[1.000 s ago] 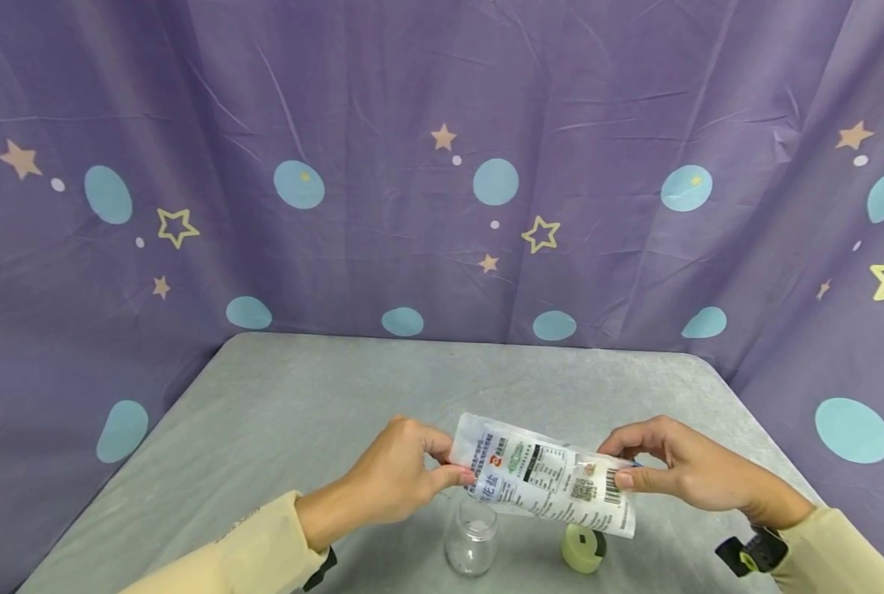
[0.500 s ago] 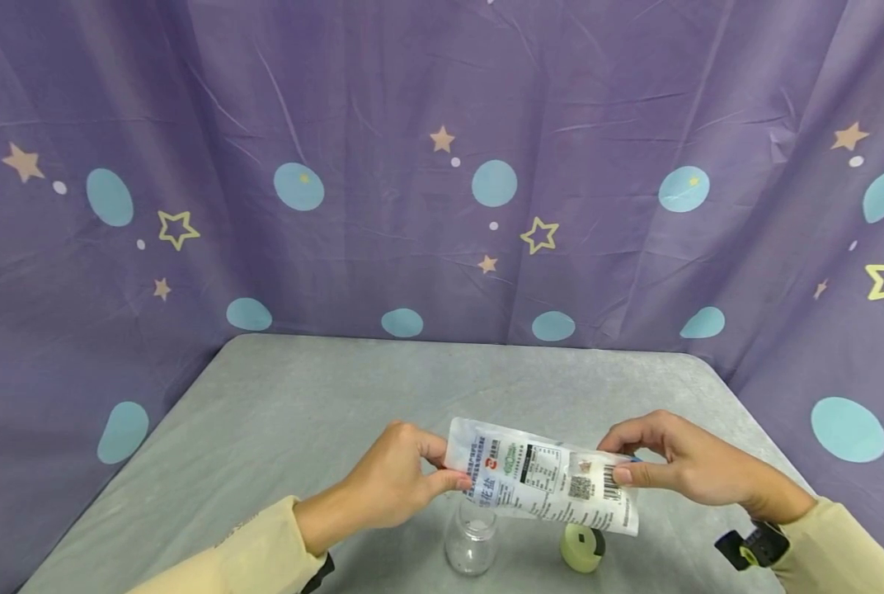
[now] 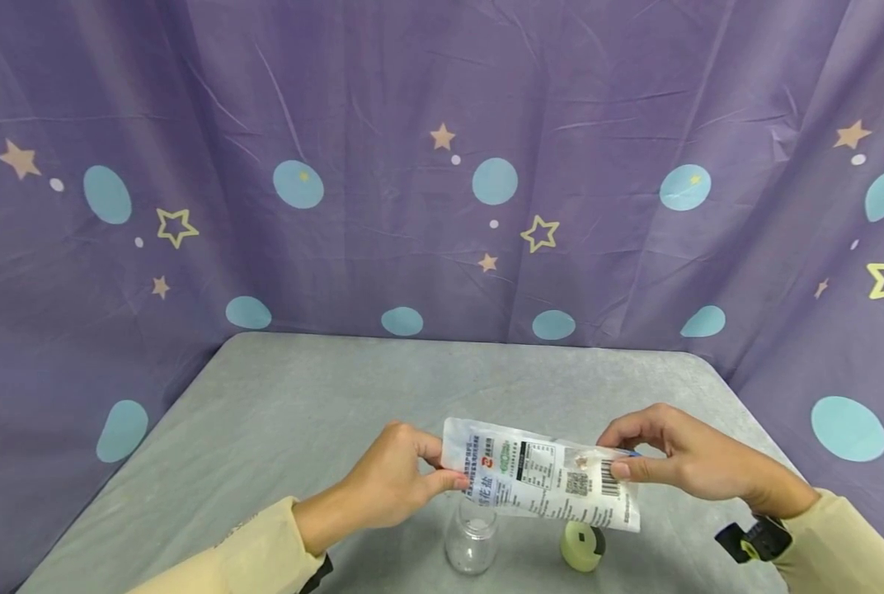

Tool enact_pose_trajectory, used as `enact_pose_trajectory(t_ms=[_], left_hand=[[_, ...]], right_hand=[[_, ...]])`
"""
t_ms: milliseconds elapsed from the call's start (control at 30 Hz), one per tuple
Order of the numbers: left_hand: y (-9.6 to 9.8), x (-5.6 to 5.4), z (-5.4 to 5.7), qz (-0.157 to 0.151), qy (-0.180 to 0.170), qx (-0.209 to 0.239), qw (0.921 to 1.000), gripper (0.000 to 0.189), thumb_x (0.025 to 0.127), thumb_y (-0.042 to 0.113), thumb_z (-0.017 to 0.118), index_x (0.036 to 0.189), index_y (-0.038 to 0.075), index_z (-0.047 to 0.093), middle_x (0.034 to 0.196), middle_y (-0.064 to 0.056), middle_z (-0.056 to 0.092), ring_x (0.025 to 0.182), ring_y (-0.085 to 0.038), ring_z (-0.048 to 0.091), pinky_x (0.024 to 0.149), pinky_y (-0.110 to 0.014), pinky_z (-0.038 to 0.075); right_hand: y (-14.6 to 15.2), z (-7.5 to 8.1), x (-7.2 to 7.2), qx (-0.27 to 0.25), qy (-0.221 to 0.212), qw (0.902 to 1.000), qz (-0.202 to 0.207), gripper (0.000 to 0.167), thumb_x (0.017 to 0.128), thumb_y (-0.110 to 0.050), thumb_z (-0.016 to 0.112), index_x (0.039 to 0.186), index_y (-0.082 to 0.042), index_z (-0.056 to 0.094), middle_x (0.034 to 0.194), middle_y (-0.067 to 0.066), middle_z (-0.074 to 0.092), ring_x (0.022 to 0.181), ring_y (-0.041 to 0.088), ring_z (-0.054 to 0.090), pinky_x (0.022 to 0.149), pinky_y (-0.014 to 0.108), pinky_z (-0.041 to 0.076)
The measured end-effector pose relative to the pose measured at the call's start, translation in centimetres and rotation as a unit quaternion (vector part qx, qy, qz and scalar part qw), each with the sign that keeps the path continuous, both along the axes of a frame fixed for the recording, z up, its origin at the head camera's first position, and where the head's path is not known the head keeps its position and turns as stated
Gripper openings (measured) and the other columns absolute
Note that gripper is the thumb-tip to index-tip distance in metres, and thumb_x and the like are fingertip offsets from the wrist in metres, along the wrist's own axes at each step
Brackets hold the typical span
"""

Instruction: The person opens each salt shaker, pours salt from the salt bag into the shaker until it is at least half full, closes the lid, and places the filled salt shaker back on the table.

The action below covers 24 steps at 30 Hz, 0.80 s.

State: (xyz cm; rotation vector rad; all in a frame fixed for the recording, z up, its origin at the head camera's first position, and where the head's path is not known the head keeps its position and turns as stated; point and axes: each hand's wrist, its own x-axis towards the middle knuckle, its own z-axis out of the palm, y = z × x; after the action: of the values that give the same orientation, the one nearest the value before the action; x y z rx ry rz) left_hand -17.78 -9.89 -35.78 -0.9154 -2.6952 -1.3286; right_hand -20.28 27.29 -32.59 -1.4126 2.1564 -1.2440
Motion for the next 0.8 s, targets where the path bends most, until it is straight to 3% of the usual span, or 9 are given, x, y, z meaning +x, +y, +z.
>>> enact_pose_trajectory(t_ms=[800], left_hand=[[0.0, -0.1, -0.4, -0.004, -0.018, 0.007, 0.9998, 0.005, 0.085, 0.024, 0.085, 0.087, 0.019, 0.083, 0.08, 0.02, 0.074, 0.079, -0.001, 0.066, 0.067, -0.024, 0.049]], right_hand=[[-0.4, 1.2, 0.5, 0.015, 0.003, 0.9999, -0.007, 0.029, 0.099, 0.008, 0.057, 0.117, -0.011, 0.071, 0.103, 0.003, 0.076, 0.091, 0.02, 0.071, 0.083, 0.032, 0.054]])
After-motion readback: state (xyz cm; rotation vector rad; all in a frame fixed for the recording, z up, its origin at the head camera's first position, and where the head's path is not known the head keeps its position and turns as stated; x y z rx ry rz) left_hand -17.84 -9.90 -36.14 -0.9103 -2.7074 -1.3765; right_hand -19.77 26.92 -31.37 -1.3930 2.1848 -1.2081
